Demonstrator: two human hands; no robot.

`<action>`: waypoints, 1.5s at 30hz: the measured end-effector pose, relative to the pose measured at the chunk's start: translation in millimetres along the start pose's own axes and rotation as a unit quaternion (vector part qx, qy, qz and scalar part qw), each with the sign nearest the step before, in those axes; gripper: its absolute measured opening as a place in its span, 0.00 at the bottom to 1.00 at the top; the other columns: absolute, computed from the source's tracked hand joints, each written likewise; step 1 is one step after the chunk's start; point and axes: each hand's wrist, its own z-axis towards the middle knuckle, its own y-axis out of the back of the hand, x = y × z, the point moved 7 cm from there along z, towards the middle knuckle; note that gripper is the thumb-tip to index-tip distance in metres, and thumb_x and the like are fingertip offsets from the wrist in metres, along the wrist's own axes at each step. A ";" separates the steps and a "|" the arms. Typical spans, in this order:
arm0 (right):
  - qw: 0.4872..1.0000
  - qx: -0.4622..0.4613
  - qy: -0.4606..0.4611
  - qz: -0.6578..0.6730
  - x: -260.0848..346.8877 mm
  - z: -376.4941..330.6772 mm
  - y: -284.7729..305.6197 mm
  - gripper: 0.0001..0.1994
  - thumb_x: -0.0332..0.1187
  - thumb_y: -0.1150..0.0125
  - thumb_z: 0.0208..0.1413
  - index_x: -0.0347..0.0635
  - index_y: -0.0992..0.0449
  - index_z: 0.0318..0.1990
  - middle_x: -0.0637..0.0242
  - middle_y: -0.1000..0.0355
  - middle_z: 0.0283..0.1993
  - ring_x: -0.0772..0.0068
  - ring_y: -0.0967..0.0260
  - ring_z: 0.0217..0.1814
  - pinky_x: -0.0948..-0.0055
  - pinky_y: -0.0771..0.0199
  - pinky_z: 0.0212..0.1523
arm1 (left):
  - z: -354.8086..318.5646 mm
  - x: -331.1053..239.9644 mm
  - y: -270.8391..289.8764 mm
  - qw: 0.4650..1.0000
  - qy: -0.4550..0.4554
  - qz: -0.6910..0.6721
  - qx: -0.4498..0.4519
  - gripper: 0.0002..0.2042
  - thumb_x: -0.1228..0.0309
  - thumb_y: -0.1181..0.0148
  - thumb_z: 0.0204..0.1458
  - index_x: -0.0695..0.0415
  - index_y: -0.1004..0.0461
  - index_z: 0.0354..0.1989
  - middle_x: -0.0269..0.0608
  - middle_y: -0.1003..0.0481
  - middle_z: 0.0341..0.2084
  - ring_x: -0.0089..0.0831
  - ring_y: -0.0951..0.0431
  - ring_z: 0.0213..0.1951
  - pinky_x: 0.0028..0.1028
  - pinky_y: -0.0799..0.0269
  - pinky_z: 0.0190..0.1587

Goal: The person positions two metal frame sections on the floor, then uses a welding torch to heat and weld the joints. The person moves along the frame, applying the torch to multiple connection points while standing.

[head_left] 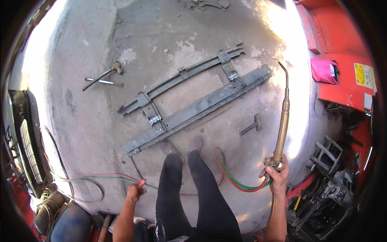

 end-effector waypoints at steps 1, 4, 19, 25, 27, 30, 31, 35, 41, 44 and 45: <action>1.000 0.006 0.004 -0.024 21.8 -13.5 15.6 0.29 0.28 0.30 0.53 0.30 0.35 0.60 0.58 0.25 0.38 0.72 0.25 0.28 0.71 0.20 0.26 | -25.5 21.6 6.3 0.999 0.033 -0.035 0.001 0.07 0.81 0.46 0.56 0.68 0.25 0.42 0.42 0.25 0.29 0.33 0.25 0.28 0.34 0.27 0.29; 0.999 0.016 0.019 -0.045 65.1 -60.7 61.9 0.29 0.24 0.33 0.53 0.31 0.36 0.62 0.59 0.26 0.40 0.72 0.25 0.30 0.71 0.21 0.27 | -114.5 21.4 -22.9 0.995 -0.016 -0.058 0.076 0.09 0.79 0.46 0.55 0.68 0.27 0.43 0.44 0.25 0.30 0.34 0.25 0.27 0.34 0.25 0.29; 0.997 -0.030 0.059 0.032 127.8 -267.5 112.0 0.43 0.24 0.31 0.48 0.27 0.44 0.73 0.57 0.24 0.41 0.74 0.28 0.26 0.75 0.28 0.20 | -478.2 -4.0 -361.6 0.720 -0.353 0.296 0.520 0.08 0.67 0.46 0.67 0.58 0.35 0.46 0.32 0.32 0.26 0.21 0.33 0.24 0.25 0.34 0.26; 0.990 -0.047 0.109 0.077 147.1 -320.5 111.2 0.43 0.23 0.32 0.49 0.28 0.45 0.74 0.59 0.24 0.43 0.75 0.28 0.27 0.78 0.28 0.21 | -585.2 30.9 -411.7 0.704 -0.275 0.257 0.603 0.11 0.64 0.49 0.70 0.60 0.36 0.47 0.36 0.29 0.31 0.23 0.29 0.31 0.28 0.30 0.33; 0.989 -0.063 0.116 0.064 150.7 -327.2 115.5 0.43 0.22 0.33 0.49 0.28 0.45 0.74 0.59 0.24 0.43 0.76 0.28 0.27 0.79 0.28 0.21 | -596.2 34.3 -417.5 0.699 -0.341 0.257 0.574 0.12 0.63 0.49 0.71 0.60 0.37 0.47 0.38 0.29 0.32 0.25 0.29 0.34 0.30 0.30 0.35; 0.989 -0.072 0.118 0.060 147.9 -327.9 129.6 0.42 0.22 0.34 0.50 0.28 0.45 0.74 0.60 0.24 0.43 0.77 0.28 0.27 0.79 0.28 0.21 | -605.5 39.7 -426.3 0.662 -0.422 0.252 0.566 0.13 0.62 0.49 0.71 0.60 0.39 0.47 0.41 0.30 0.33 0.27 0.30 0.37 0.33 0.29 0.40; 0.989 -0.072 0.117 0.059 146.4 -325.9 135.0 0.42 0.22 0.34 0.50 0.28 0.46 0.74 0.60 0.24 0.43 0.77 0.28 0.27 0.79 0.28 0.21 | -605.0 42.6 -431.1 0.664 -0.417 0.276 0.556 0.13 0.62 0.50 0.71 0.61 0.39 0.48 0.41 0.30 0.34 0.28 0.30 0.38 0.34 0.29 0.41; 0.989 -0.073 0.106 0.075 139.9 -305.6 157.5 0.41 0.22 0.35 0.51 0.28 0.46 0.74 0.60 0.24 0.42 0.78 0.29 0.27 0.79 0.28 0.21 | -597.0 50.3 -460.1 0.672 -0.414 0.304 0.533 0.14 0.62 0.50 0.71 0.62 0.39 0.49 0.42 0.30 0.34 0.28 0.31 0.39 0.34 0.30 0.42; 0.989 -0.036 0.111 0.086 151.2 -253.6 188.2 0.40 0.23 0.36 0.52 0.28 0.45 0.74 0.62 0.23 0.40 0.78 0.30 0.25 0.79 0.29 0.22 | -603.4 35.9 -514.1 0.712 -0.358 0.330 0.505 0.16 0.63 0.49 0.70 0.65 0.39 0.53 0.48 0.26 0.33 0.30 0.27 0.37 0.35 0.29 0.41; 0.992 -0.003 0.094 0.084 156.2 -227.3 200.6 0.39 0.20 0.36 0.53 0.29 0.44 0.74 0.63 0.24 0.38 0.78 0.29 0.28 0.79 0.28 0.23 | -601.7 34.6 -533.1 0.730 -0.380 0.314 0.473 0.17 0.64 0.49 0.70 0.67 0.39 0.54 0.50 0.25 0.32 0.31 0.25 0.37 0.35 0.28 0.42; 0.992 0.008 0.097 0.086 158.3 -219.9 202.2 0.39 0.20 0.36 0.53 0.30 0.44 0.74 0.63 0.24 0.38 0.79 0.29 0.28 0.79 0.28 0.23 | -601.0 31.0 -537.6 0.733 -0.391 0.307 0.465 0.17 0.64 0.49 0.70 0.67 0.39 0.54 0.49 0.25 0.32 0.30 0.26 0.36 0.35 0.28 0.42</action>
